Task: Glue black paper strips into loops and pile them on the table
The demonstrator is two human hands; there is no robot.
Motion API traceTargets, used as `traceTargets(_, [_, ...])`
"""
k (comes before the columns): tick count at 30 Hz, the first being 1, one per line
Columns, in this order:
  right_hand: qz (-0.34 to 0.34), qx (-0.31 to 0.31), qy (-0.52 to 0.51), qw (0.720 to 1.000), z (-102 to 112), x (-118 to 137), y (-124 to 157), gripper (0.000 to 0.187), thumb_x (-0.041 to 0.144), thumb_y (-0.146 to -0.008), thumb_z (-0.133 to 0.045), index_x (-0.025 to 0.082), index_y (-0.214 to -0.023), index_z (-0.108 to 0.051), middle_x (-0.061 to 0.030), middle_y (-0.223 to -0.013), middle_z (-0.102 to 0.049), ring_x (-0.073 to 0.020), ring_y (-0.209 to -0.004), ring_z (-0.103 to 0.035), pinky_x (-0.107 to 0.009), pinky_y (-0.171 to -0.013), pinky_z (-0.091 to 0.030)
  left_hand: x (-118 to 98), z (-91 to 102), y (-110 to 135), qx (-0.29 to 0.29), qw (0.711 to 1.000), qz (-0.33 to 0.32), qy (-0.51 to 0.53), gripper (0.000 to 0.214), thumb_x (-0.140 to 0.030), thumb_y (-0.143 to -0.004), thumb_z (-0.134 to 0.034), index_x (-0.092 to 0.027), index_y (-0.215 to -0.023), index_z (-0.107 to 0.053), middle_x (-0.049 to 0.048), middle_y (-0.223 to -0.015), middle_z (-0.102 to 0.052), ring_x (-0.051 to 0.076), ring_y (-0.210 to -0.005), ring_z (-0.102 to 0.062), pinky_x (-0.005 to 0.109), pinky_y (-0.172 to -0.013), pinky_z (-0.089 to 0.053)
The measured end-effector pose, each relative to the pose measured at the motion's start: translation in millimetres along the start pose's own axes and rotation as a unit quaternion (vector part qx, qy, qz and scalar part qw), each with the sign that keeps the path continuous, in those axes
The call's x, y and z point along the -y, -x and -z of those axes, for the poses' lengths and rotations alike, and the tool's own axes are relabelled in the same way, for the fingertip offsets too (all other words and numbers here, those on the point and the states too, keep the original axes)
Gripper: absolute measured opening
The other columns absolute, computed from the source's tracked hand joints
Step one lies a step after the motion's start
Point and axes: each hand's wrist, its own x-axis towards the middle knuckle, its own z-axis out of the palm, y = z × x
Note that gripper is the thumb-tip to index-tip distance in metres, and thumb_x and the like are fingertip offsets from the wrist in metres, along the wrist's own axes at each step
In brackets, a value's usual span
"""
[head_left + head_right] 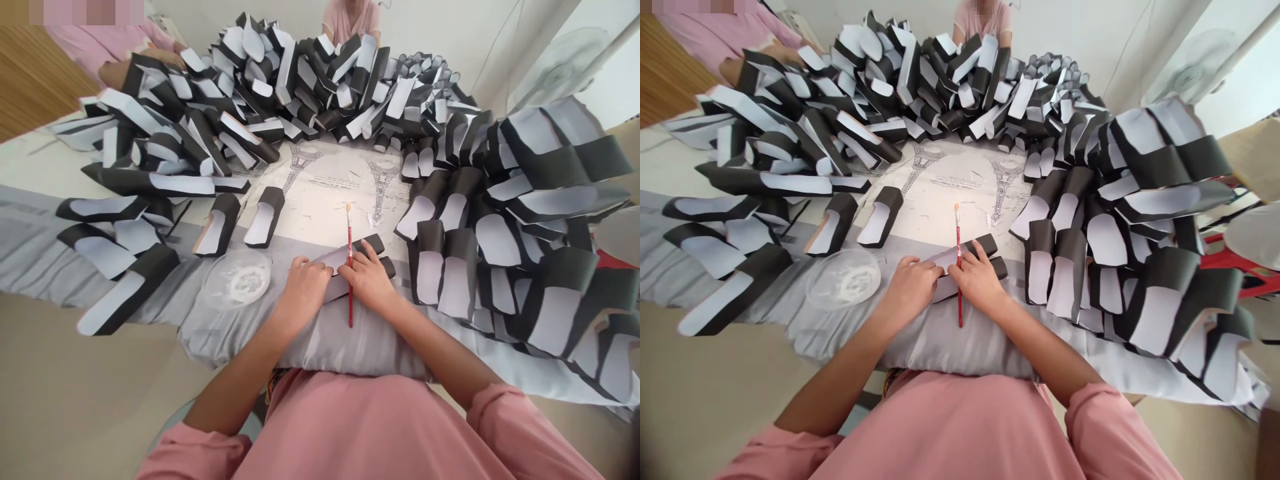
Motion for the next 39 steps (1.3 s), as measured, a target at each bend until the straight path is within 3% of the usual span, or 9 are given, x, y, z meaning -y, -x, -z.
traceTargets(8, [-0.004, 0.006, 0.001, 1.000, 0, -2, -1, 0.025, 0.009, -0.094, -0.048, 0.021, -0.085, -0.067, -0.0021, -0.071, -0.062, -0.0191, -0.086, -0.055, -0.047, -0.120, -0.029, 5, -1.7, 6, -0.043, 0.998, 0.040, 0.021, 0.028, -0.014, -0.088, -0.049, -0.021, -0.086, -0.076, 0.0111, -0.088, -0.074, 0.031, -0.097, -0.062, 0.056, -0.111, -0.028])
traceTargets(15, [-0.015, 0.009, -0.003, 1.000, -2, -2, 0, 0.025, 0.009, -0.094, -0.048, 0.022, -0.084, -0.067, -0.0018, -0.069, -0.062, -0.0195, -0.084, -0.055, -0.047, -0.121, -0.027, 3, 0.3, 2, -0.025, 0.999, 0.035, 0.018, 0.027, -0.016, -0.089, -0.049, -0.019, -0.085, -0.075, 0.0104, -0.083, -0.073, 0.030, -0.095, -0.063, 0.056, -0.113, -0.029])
traceTargets(20, [-0.025, 0.000, -0.028, 0.999, -4, -2, -1, 0.024, 0.009, -0.093, -0.050, 0.022, -0.085, -0.068, -0.0022, -0.070, -0.064, -0.0197, -0.084, -0.054, -0.047, -0.121, -0.025, 8, -1.2, 15, -0.076, 0.984, 0.082, 0.138, 0.029, -0.023, -0.087, -0.059, -0.018, -0.114, -0.069, 0.0133, -0.117, -0.069, 0.032, -0.118, -0.059, 0.054, -0.114, -0.033])
traceTargets(22, [-0.028, -0.002, -0.032, 0.999, -4, -2, -1, 0.024, 0.008, -0.092, -0.049, 0.022, -0.083, -0.068, -0.0025, -0.070, -0.064, -0.0201, -0.083, -0.054, -0.047, -0.120, -0.026, 8, -8.5, 24, -0.124, 0.957, 0.119, 0.233, 0.050, -0.034, -0.088, -0.061, -0.017, -0.135, -0.055, 0.0166, -0.141, -0.056, 0.031, -0.136, -0.048, 0.051, -0.118, -0.033])
traceTargets(24, [-0.028, -0.004, -0.030, 0.999, -4, -3, -1, 0.026, 0.007, -0.092, -0.048, 0.022, -0.082, -0.067, -0.0027, -0.069, -0.063, -0.0205, -0.082, -0.054, -0.048, -0.119, -0.027, 3, -19.3, 31, -0.170, 0.901, 0.170, 0.361, 0.065, -0.045, -0.094, -0.054, -0.019, -0.151, -0.037, 0.0165, -0.159, -0.037, 0.027, -0.150, -0.033, 0.048, -0.123, -0.027])
traceTargets(28, [-0.017, -0.008, -0.005, 1.000, -4, -3, -1, 0.027, 0.004, -0.089, -0.048, 0.022, -0.082, -0.068, -0.0025, -0.066, -0.062, -0.0204, -0.083, -0.055, -0.046, -0.119, -0.029, -13, -39.0, 26, -0.223, 0.698, 0.280, 0.620, 0.062, -0.055, -0.102, -0.024, -0.028, -0.158, -0.024, 0.0101, -0.169, -0.018, 0.020, -0.155, -0.020, 0.044, -0.125, -0.023])
traceTargets(30, [-0.014, -0.008, 0.001, 1.000, -4, -2, -1, 0.026, 0.004, -0.088, -0.050, 0.021, -0.082, -0.068, -0.0027, -0.067, -0.063, -0.0204, -0.083, -0.055, -0.046, -0.119, -0.029, -18, -43.4, 18, -0.236, 0.622, 0.310, 0.679, 0.061, -0.054, -0.103, -0.020, -0.028, -0.157, -0.025, 0.0089, -0.169, -0.019, 0.018, -0.155, -0.021, 0.043, -0.124, -0.025])
traceTargets(33, [-0.017, 0.001, -0.011, 1.000, -2, 1, -1, 0.026, 0.003, -0.087, -0.051, 0.021, -0.083, -0.068, -0.0031, -0.067, -0.063, -0.0206, -0.084, -0.056, -0.046, -0.120, -0.028, -20, -44.4, 9, -0.251, 0.595, 0.318, 0.694, 0.059, -0.048, -0.103, -0.024, -0.028, -0.158, -0.022, 0.0077, -0.169, -0.017, 0.015, -0.155, -0.020, 0.040, -0.125, -0.024])
traceTargets(39, [-0.028, 0.015, -0.029, 0.999, -1, 7, -2, 0.027, 0.005, -0.089, -0.050, 0.022, -0.081, -0.068, -0.0026, -0.066, -0.063, -0.0201, -0.081, -0.055, -0.048, -0.119, -0.029, -23, -42.0, 10, -0.253, 0.615, 0.312, 0.678, 0.063, -0.054, -0.103, -0.017, -0.028, -0.160, -0.016, 0.0066, -0.170, -0.010, 0.016, -0.156, -0.016, 0.039, -0.125, -0.024])
